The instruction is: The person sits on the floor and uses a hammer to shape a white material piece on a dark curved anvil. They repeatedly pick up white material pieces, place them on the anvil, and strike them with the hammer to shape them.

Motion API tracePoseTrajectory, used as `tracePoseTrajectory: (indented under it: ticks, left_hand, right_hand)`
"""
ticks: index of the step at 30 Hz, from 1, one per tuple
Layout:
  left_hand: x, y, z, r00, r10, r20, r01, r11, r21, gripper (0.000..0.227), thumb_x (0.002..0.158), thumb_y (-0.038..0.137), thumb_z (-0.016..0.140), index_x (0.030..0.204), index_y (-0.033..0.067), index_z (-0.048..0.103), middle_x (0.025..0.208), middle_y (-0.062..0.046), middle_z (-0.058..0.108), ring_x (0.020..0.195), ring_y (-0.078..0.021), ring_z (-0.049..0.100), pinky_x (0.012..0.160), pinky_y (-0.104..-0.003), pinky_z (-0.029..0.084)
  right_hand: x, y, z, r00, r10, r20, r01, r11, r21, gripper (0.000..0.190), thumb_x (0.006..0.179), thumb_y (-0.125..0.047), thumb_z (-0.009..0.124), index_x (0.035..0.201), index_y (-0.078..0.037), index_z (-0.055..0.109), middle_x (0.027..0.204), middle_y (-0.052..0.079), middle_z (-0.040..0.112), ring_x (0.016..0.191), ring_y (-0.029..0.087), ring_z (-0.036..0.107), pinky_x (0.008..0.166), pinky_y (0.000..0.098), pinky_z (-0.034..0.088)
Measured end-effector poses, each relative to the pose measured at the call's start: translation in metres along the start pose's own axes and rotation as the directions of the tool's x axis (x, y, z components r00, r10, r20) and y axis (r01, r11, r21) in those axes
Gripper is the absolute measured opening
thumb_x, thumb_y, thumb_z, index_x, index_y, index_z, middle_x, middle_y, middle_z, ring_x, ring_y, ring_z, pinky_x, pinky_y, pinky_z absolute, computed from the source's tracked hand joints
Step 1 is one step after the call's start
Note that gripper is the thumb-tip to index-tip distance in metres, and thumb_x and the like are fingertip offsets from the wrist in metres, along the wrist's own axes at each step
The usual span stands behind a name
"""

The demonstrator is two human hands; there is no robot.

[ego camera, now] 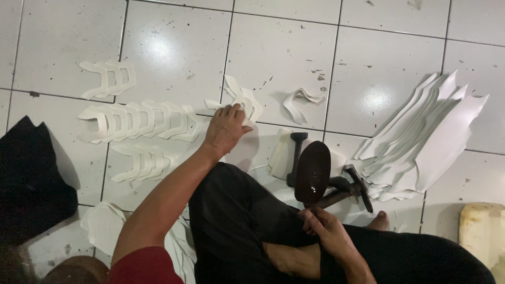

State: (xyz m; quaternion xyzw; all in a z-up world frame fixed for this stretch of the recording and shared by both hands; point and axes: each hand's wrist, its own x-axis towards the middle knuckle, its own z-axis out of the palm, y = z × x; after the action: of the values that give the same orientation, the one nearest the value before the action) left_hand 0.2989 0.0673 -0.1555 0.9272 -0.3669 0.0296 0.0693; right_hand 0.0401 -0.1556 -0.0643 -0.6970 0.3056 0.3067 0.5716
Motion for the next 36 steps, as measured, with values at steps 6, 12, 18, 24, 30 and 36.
tracePoseTrajectory:
  ticks: [6, 12, 18, 24, 30, 36]
  left_hand:
    - [-0.003, -0.018, 0.012, 0.971, -0.203, -0.128, 0.198, 0.979, -0.055, 0.024, 0.089, 0.012, 0.054, 0.111, 0.0027, 0.049, 0.101, -0.012, 0.058, 0.079, -0.0279, 0.054, 0.070, -0.040, 0.044]
    - [-0.002, -0.023, 0.009, 0.992, -0.091, -0.091, 0.091, 0.996, -0.007, 0.032, 0.072, -0.011, 0.048, 0.100, 0.0043, 0.053, 0.073, -0.008, 0.059, 0.074, -0.0267, 0.052, 0.083, -0.037, 0.042]
    - [0.005, -0.022, 0.021, 0.958, 0.145, -0.249, -0.091, 0.972, 0.217, 0.025, 0.070, -0.018, 0.053, 0.080, 0.0051, 0.050, 0.058, -0.002, 0.039, 0.053, -0.0163, 0.036, 0.077, -0.034, 0.045]
    - [0.006, -0.021, 0.025, 0.958, 0.222, -0.183, -0.150, 0.927, 0.343, 0.022, 0.075, -0.013, 0.057, 0.073, 0.0082, 0.053, 0.057, -0.001, 0.047, 0.053, -0.0148, 0.042, 0.092, -0.039, 0.048]
    - [0.001, -0.017, 0.022, 0.971, 0.116, -0.208, -0.051, 0.955, 0.292, 0.018, 0.075, -0.006, 0.063, 0.091, 0.0012, 0.060, 0.077, -0.008, 0.053, 0.062, -0.0184, 0.053, 0.093, -0.037, 0.046]
    - [0.000, -0.014, 0.023, 0.994, 0.092, -0.053, -0.080, 0.978, 0.191, 0.028, 0.060, -0.013, 0.067, 0.077, 0.0072, 0.055, 0.071, -0.007, 0.052, 0.062, -0.0197, 0.051, 0.083, -0.032, 0.047]
  right_hand:
    - [0.002, 0.011, 0.001, 0.998, -0.061, -0.001, 0.061, 0.996, 0.061, 0.037, 0.087, -0.030, 0.050, 0.100, -0.001, 0.071, 0.066, 0.008, 0.062, 0.063, 0.015, 0.060, 0.062, 0.0259, 0.051]
    - [0.006, 0.017, 0.001, 0.998, -0.061, -0.015, 0.061, 0.998, 0.019, 0.036, 0.087, -0.030, 0.050, 0.100, -0.003, 0.072, 0.067, 0.008, 0.064, 0.063, 0.014, 0.061, 0.062, 0.0244, 0.052]
    - [0.001, 0.008, 0.001, 0.999, -0.041, -0.004, 0.041, 0.999, 0.013, 0.042, 0.085, -0.036, 0.049, 0.099, -0.004, 0.072, 0.068, 0.006, 0.063, 0.065, 0.014, 0.060, 0.063, 0.0247, 0.050]
    - [-0.004, -0.003, 0.001, 1.000, -0.012, -0.010, 0.012, 1.000, -0.004, 0.039, 0.086, -0.032, 0.050, 0.099, -0.004, 0.073, 0.069, 0.007, 0.064, 0.066, 0.015, 0.062, 0.064, 0.0252, 0.051]
    - [-0.002, 0.002, 0.000, 0.999, -0.045, -0.015, 0.044, 0.997, -0.059, 0.038, 0.086, -0.034, 0.049, 0.098, -0.006, 0.073, 0.068, 0.004, 0.063, 0.065, 0.013, 0.062, 0.065, 0.0242, 0.052]
    - [0.001, 0.007, 0.000, 0.998, -0.063, 0.000, 0.063, 0.998, -0.015, 0.038, 0.087, -0.031, 0.050, 0.098, -0.002, 0.073, 0.067, 0.006, 0.063, 0.065, 0.015, 0.062, 0.064, 0.0251, 0.052]
